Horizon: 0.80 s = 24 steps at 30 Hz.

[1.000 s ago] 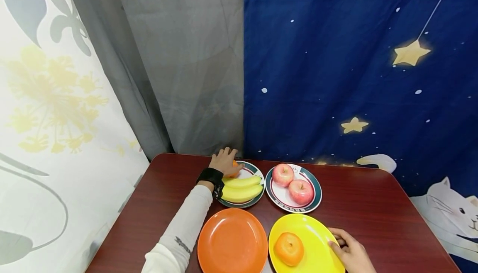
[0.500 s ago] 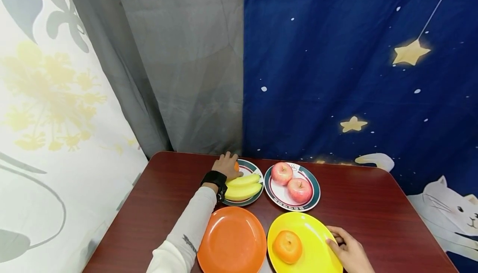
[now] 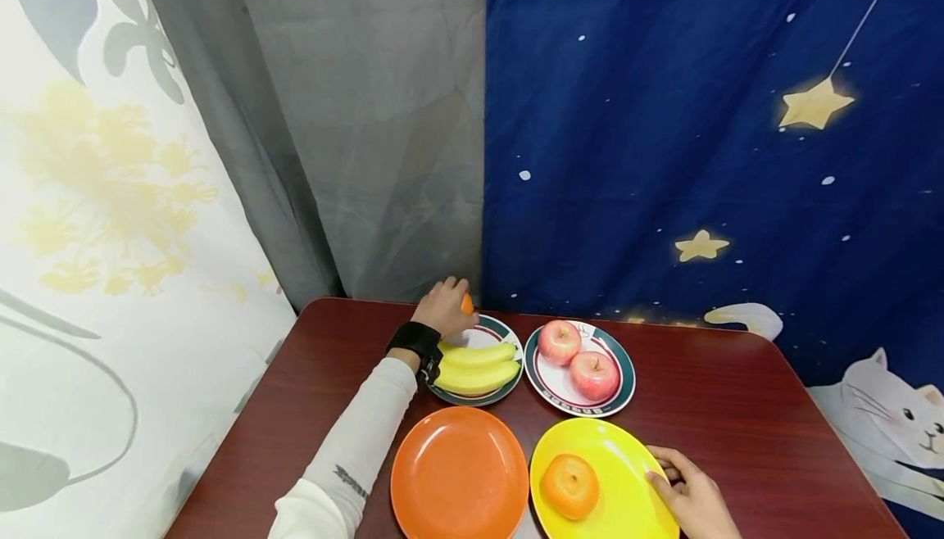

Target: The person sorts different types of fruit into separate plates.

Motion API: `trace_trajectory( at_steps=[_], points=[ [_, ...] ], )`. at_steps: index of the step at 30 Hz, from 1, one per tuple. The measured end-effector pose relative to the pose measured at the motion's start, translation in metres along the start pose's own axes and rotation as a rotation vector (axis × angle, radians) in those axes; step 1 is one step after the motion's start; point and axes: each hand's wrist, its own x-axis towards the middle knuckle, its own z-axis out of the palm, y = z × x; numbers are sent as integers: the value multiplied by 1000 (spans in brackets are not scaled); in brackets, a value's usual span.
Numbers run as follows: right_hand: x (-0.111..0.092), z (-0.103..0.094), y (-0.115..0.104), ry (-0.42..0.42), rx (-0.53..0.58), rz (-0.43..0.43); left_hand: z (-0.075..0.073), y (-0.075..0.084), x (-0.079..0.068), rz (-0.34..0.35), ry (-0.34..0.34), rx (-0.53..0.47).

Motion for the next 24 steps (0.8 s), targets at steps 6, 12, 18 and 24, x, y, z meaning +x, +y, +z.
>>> trace_trajectory(
  at_steps=[6,12,18,24],
  points=[
    [1,-2,0,-26,11,17,-51,53,6,204,255,-34],
    [-1,1,-1,-6,40,7,-73,142,-21,503,299,-7],
    [1,-4,-2,-54,-21,51,-31,219,-70,756,138,76],
    [1,-10,0,-73,-105,41,24,255,-111,925,-55,186]
  ],
)
